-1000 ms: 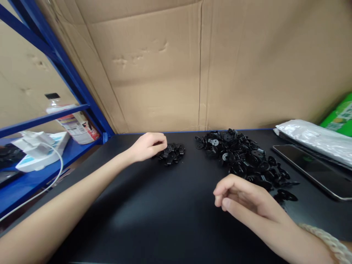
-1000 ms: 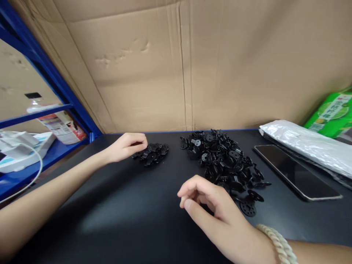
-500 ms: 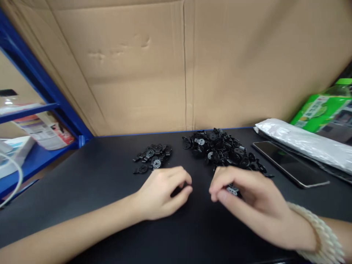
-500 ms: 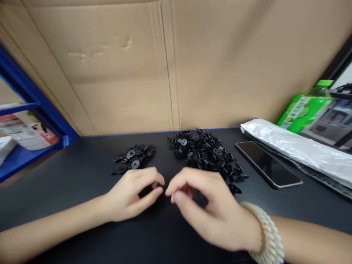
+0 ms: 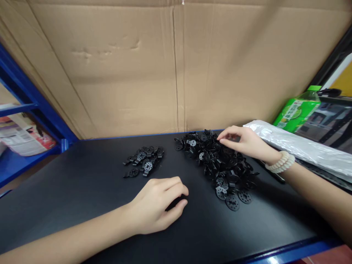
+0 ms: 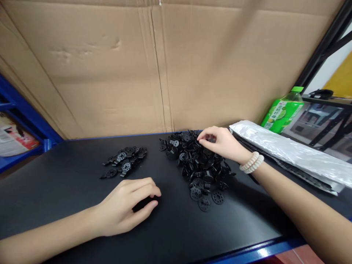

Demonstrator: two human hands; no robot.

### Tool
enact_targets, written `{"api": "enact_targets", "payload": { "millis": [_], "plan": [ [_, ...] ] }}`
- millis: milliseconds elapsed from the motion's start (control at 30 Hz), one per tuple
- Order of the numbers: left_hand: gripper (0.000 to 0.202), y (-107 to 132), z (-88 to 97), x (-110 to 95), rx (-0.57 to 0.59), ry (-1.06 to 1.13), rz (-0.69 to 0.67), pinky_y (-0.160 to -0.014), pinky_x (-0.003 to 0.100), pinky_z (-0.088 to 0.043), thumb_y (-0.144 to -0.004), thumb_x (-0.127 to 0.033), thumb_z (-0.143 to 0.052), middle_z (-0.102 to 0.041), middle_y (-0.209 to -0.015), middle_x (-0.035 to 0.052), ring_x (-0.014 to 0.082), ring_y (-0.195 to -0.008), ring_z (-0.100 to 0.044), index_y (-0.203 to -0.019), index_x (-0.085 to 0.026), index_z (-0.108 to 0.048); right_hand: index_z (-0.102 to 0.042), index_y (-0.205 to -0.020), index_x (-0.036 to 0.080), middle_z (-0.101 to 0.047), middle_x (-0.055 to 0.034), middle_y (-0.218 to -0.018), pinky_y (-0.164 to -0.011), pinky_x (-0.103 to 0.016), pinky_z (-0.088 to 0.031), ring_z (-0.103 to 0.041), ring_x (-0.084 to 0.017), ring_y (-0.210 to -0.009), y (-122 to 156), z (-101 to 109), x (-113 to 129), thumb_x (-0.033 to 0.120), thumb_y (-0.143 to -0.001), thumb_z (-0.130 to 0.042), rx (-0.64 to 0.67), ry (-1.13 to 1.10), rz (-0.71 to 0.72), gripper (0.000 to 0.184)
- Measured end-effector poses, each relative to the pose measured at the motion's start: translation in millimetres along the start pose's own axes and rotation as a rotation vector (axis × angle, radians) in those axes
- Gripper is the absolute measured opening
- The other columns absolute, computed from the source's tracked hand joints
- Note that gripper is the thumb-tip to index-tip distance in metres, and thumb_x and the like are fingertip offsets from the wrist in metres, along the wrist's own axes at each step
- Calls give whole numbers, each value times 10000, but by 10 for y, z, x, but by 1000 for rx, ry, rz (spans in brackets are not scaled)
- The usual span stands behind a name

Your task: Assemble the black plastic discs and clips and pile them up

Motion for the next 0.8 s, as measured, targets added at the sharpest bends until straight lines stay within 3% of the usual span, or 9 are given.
{"api": "enact_targets", "payload": {
  "millis": [100, 200, 467, 600, 667, 800],
  "plan": [
    [111, -2, -17, -19, 20, -15, -13, -575, 251, -410, -901, -150, -458, -594, -790, 38, 151, -636, -539, -942, -159, -560, -700, -791, 255, -705, -36, -799, -740, -386, -484, -622, -242, -803, 17, -141, 141, 292, -811, -641, 20, 27, 63, 73],
    [122, -8, -20, -31, 30, -26, -17, -575, 253, -410, -902, -146, -455, -597, -796, 43, 152, -638, -542, -948, -153, -567, -690, -745, 265, -698, -44, -770, -746, -408, -475, -610, -257, -800, 26, -146, 185, 291, -818, -643, -27, 33, 76, 91],
    [117, 2, -11, -62, 17, -21, -59, -588, 263, -424, -892, -132, -462, -606, -802, 50, 163, -655, -557, -943, -151, -567, -660, -802, 212, -659, -51, -813, -642, -346, -474, -590, -200, -715, 102, 191, 89, 298, -859, -625, -353, -39, -8, 109],
    [126, 10, 20, -41, -17, 70, -29, -622, 269, -443, -886, -114, -471, -612, -846, 54, 164, -699, -563, -977, -165, -541, -625, -816, 206, -660, -49, -823, -655, -314, -500, -620, -189, -754, 160, 254, 217, 277, -870, -621, -430, -113, -32, 89],
    [188, 11, 60, 0, -67, 185, 51, -615, 259, -449, -863, -111, -513, -601, -900, 51, 148, -696, -548, -1037, -182, -515, -616, -845, 202, -652, -21, -759, -596, -269, -494, -613, -154, -666, 195, 157, 375, 262, -882, -606, -359, -196, -51, 71],
    [511, 40, 19, 108, -136, 609, 282, -559, 219, -465, -717, -154, -716, -538, -936, 26, 134, -716, -536, -1125, -222, -415, -648, -879, 201, -649, 11, -752, -569, -202, -477, -601, -109, -640, 360, -390, 784, 238, -893, -595, 15, -507, -88, 66]
  ]
}}
Point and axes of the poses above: each hand's wrist, its own y-axis away from the middle knuckle, its own z-axis out of the back of the hand, x = y × z, the point moved 10 cm from there along -y, towards the middle knuckle
